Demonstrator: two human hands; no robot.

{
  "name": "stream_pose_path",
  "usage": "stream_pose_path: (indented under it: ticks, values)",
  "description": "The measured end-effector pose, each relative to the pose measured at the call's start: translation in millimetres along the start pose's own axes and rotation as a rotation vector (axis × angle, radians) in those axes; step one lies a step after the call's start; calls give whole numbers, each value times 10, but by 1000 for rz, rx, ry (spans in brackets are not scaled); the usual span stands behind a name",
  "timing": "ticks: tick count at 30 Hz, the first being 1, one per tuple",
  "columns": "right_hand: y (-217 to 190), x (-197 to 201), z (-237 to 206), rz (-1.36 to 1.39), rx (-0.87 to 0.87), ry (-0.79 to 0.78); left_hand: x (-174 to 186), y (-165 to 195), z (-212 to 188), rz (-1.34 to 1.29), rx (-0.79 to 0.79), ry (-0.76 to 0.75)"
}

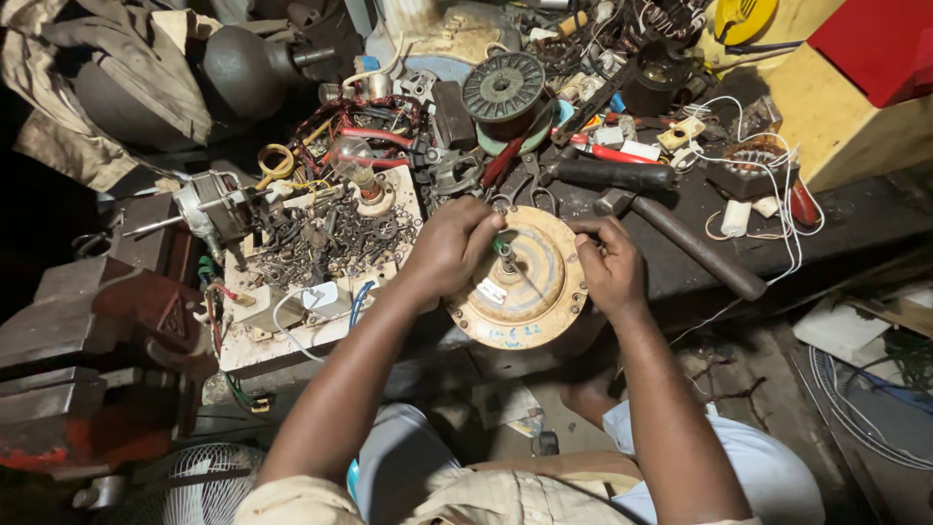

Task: The person repairs a ceiling fan motor at a cluttered workbench. They unscrew the fan housing with a screwdriver, tap components with a hammer, reposition the fan base, wipe their hands and parts with a cloth, and handle the motor winding and its wire.

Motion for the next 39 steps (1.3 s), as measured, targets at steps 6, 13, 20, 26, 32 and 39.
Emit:
stream_pose_path:
  ticks: [6,13,20,26,32,39]
  values:
    - [-19,-22,-8,-46,9,10,252,258,-418,233,-131,233]
    - [31,-75,-6,-11,11,-10,104,625,-815,341,-159,111]
    - [58,-103,-14,11,13,-2,86,1228,-955,398,-394,47]
    - [17,-90,-25,-8,40,9,-247,1288,-476,468,-520,-135]
    - [95,-83,-34,85,48,-42,-443,1022,219,532,-437,-17]
    - [94,-70,20,-25,56,18,-485,271,664,110,-12,-317]
Point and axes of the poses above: each hand's wrist, its own z-axis towards the middle knuckle, its own x-axis out of the back of the hand, y = z × x, the point moved 10 cm from there along z, towards the middle knuckle, and after that the axes turned 4 degrees about -x, right-handed, at the moved point
